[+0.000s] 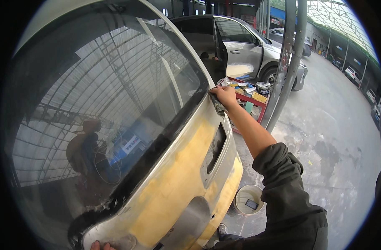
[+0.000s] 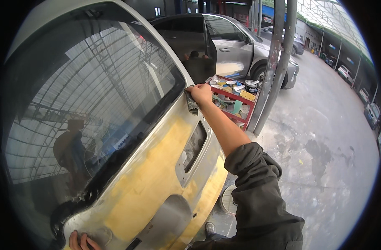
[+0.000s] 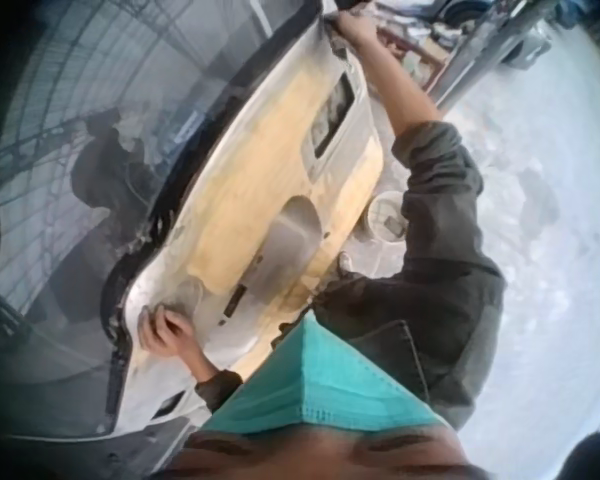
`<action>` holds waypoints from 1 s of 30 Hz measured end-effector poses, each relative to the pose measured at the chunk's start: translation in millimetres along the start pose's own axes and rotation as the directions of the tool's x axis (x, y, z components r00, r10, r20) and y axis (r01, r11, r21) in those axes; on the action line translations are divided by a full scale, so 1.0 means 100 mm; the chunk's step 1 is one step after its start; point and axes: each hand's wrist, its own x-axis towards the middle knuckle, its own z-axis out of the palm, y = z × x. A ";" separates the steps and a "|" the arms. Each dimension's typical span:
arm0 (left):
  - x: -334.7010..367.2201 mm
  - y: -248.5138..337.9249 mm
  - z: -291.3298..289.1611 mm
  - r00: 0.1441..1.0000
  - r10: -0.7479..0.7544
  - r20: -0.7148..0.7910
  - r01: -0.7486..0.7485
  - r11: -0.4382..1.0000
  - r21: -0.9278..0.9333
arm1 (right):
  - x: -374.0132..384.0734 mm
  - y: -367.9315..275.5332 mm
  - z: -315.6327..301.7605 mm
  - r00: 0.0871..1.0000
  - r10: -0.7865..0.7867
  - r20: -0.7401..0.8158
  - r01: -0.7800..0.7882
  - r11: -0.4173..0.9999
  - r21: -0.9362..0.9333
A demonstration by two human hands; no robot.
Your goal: The person sands the surface of a detached car trunk lid using a sanding block. They repeatedly rub the block over the yellow primer and gray metal areas, occasionally dipping the block into a bucket of water. The person works on the flat surfaces and edges of the trunk lid throughout the clip.
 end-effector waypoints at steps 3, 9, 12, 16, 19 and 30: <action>0.00 0.02 -0.01 1.000 -0.010 -0.001 0.010 1.000 -0.005 | -0.11 -0.14 0.04 0.985 -0.082 -0.149 0.065 0.991 -0.113; 0.01 0.06 0.02 0.999 -0.034 -0.003 0.034 0.999 -0.028 | -0.33 -0.05 0.28 0.904 -0.233 -0.358 0.162 0.962 -0.218; 0.02 0.05 -0.02 0.999 -0.037 0.001 0.037 0.999 -0.023 | -0.72 -0.16 0.33 0.935 -0.229 -0.270 0.201 0.971 -0.127; 0.03 0.08 -0.03 1.000 -0.031 0.004 0.031 0.999 -0.035 | -1.23 -0.26 0.35 0.959 -0.240 -0.153 0.231 0.970 -0.078; 0.05 0.07 -0.07 0.999 -0.031 0.029 0.032 0.998 -0.054 | -1.77 -0.29 0.51 0.955 -0.289 -0.066 0.288 0.957 -0.014; -0.17 0.06 0.14 0.995 -0.089 0.044 0.097 0.958 -0.269 | -3.91 -0.57 0.93 0.885 -0.380 0.270 0.311 0.912 0.266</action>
